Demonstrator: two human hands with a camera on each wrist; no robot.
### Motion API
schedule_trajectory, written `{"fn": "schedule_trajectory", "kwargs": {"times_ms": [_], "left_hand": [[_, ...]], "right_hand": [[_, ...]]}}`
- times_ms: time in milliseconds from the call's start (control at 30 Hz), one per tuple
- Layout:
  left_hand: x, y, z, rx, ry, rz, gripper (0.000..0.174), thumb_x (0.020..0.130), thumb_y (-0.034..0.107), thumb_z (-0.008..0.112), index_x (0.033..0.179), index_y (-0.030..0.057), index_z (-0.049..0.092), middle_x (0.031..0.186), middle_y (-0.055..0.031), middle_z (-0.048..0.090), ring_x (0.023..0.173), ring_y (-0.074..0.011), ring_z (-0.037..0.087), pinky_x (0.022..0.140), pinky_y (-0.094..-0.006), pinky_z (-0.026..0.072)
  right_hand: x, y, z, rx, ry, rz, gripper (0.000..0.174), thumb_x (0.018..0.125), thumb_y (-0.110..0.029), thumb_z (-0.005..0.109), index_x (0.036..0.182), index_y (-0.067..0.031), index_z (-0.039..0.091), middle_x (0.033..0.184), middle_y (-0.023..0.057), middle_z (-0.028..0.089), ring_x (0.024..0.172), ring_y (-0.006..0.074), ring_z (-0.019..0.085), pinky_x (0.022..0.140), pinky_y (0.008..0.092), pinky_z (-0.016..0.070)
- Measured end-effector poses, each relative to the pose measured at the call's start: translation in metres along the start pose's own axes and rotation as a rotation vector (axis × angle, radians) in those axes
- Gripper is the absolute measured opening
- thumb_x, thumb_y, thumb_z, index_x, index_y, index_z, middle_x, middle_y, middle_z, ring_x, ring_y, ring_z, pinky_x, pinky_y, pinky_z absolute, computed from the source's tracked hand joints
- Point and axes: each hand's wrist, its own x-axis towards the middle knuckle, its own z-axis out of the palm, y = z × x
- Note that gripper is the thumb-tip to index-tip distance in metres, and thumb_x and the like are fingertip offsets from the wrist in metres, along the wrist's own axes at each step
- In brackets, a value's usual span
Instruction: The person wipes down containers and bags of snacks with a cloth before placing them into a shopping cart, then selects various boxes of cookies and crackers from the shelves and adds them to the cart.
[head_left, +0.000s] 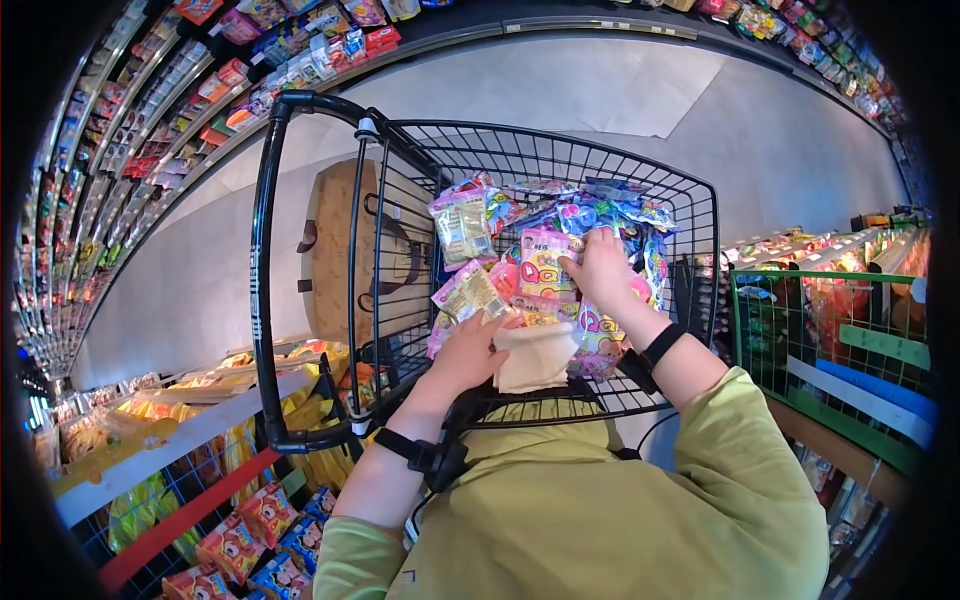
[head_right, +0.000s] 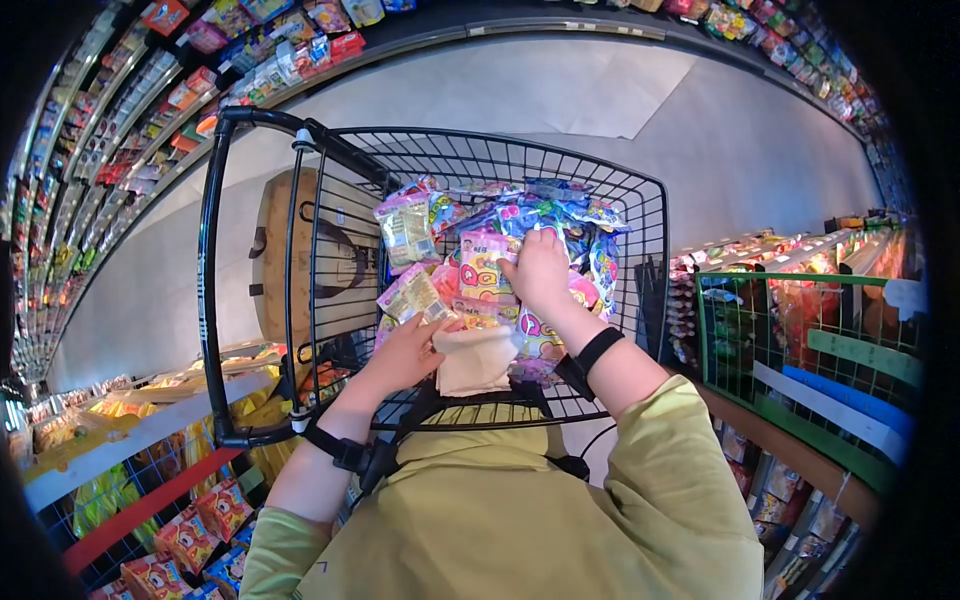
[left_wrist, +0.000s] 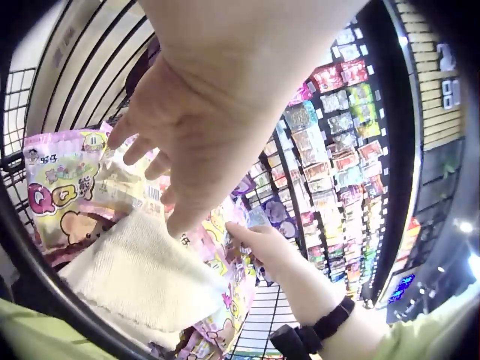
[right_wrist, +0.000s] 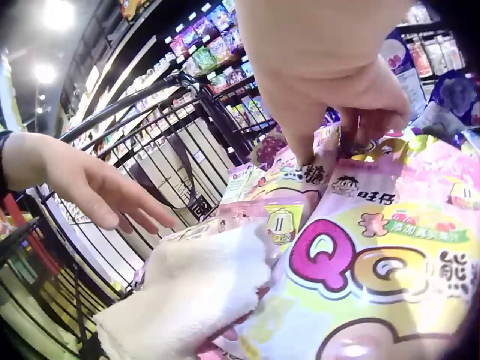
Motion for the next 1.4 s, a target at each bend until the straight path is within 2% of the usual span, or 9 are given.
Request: {"fn": "schedule_trajectory", "kwargs": {"times_ms": [333, 400, 433, 567, 600, 667, 800, 933, 1400], "left_hand": [[-0.04, 0.061, -0.067, -0.304, 0.382, 0.215, 0.07, 0.075, 0.021, 0.073, 0.134, 0.0017, 0.041, 0.131, -0.0243, 0.046, 0.123, -0.0376, 0.043, 0.103, -0.0411, 0.0353], [-0.05, 0.082, -0.078, -0.263, 0.498, 0.249, 0.072, 0.074, 0.018, 0.073, 0.135, 0.0016, 0.039, 0.132, -0.0244, 0.045, 0.124, -0.0376, 0.043, 0.101, -0.0418, 0.0366], [-0.053, 0.087, -0.081, -0.228, 0.611, 0.284, 0.074, 0.073, 0.015, 0.073, 0.136, 0.0014, 0.037, 0.133, -0.0245, 0.044, 0.125, -0.0377, 0.042, 0.1, -0.0425, 0.038], [-0.069, 0.083, -0.086, -0.157, 0.784, 0.173, 0.059, 0.081, 0.001, 0.062, 0.134, -0.0013, 0.036, 0.131, -0.0213, 0.047, 0.12, -0.0295, 0.05, 0.093, -0.0379, 0.0449], [-0.074, 0.081, -0.09, -0.144, 0.778, 0.178, 0.059, 0.081, 0.001, 0.062, 0.134, -0.0013, 0.036, 0.131, -0.0213, 0.047, 0.12, -0.0295, 0.05, 0.093, -0.0379, 0.0449], [-0.083, 0.077, -0.097, -0.915, 0.686, 0.107, 0.041, 0.09, 0.005, 0.053, 0.13, -0.0006, 0.041, 0.124, -0.0163, 0.053, 0.106, -0.0263, 0.059, 0.089, -0.0344, 0.0495], [-0.124, 0.086, -0.124, -1.56, 0.304, 0.114, 0.041, 0.096, 0.014, 0.044, 0.133, -0.0007, 0.034, 0.126, -0.0181, 0.051, 0.111, -0.03, 0.056, 0.091, -0.0438, 0.0511], [-0.143, 0.089, -0.128, -1.607, 0.151, 0.132, 0.043, 0.097, 0.021, 0.045, 0.132, -0.0014, 0.035, 0.127, -0.0167, 0.05, 0.112, -0.0288, 0.055, 0.094, -0.043, 0.0481], [-0.153, 0.09, -0.117, -1.456, 0.141, 0.219, 0.066, 0.096, 0.045, 0.033, 0.136, -0.0074, 0.024, 0.132, -0.0264, 0.042, 0.115, -0.0404, 0.051, 0.094, -0.0509, 0.0464]], "right_hand": [[-0.04, -0.059, -0.057, 0.652, -0.162, -0.151, 0.035, 0.077, -0.023, 0.066, 0.096, 0.0047, 0.056, 0.086, 0.0263, 0.061, 0.071, 0.0393, 0.062, 0.064, 0.0427, 0.0471], [-0.052, -0.076, -0.069, 0.968, -0.137, -0.084, 0.036, 0.081, -0.022, 0.066, 0.104, 0.0036, 0.054, 0.088, 0.0191, 0.063, 0.071, 0.0292, 0.065, 0.063, 0.0395, 0.0502], [-0.063, -0.095, -0.101, 1.384, -0.381, 0.102, 0.038, 0.085, -0.022, 0.065, 0.112, 0.001, 0.051, 0.093, 0.0091, 0.064, 0.082, 0.0174, 0.063, 0.067, 0.0336, 0.0533], [-0.079, -0.121, -0.146, 1.525, -0.543, -0.009, 0.035, 0.088, -0.021, 0.063, 0.114, -0.0024, 0.05, 0.1, 0.0042, 0.061, 0.094, 0.012, 0.06, 0.072, 0.0289, 0.0531], [-0.077, -0.119, -0.149, 1.539, -0.535, -0.011, 0.035, 0.088, -0.021, 0.063, 0.114, -0.0024, 0.05, 0.1, 0.0042, 0.061, 0.094, 0.012, 0.06, 0.072, 0.0289, 0.0531], [-0.071, -0.11, -0.151, 1.484, -0.663, -0.211, 0.035, 0.087, -0.021, 0.064, 0.113, -0.0029, 0.049, 0.102, 0.0038, 0.06, 0.088, 0.0091, 0.058, 0.07, 0.0253, 0.0499], [-0.073, -0.112, -0.139, 1.419, -0.258, -0.254, 0.029, 0.086, -0.021, 0.066, 0.104, -0.0024, 0.053, 0.09, 0.0017, 0.057, 0.077, 0.0057, 0.053, 0.067, 0.0206, 0.0436], [-0.086, -0.117, -0.149, 1.475, -0.757, -0.215, 0.033, 0.087, -0.021, 0.064, 0.111, -0.0008, 0.055, 0.088, 0.0021, 0.057, 0.068, 0.0055, 0.053, 0.057, 0.0212, 0.0435], [-0.1, -0.113, -0.14, 1.594, -0.739, -0.274, 0.034, 0.088, -0.011, 0.063, 0.119, -0.0025, 0.053, 0.092, -0.0023, 0.06, 0.076, 0.0039, 0.054, 0.062, 0.0198, 0.0452]]}}
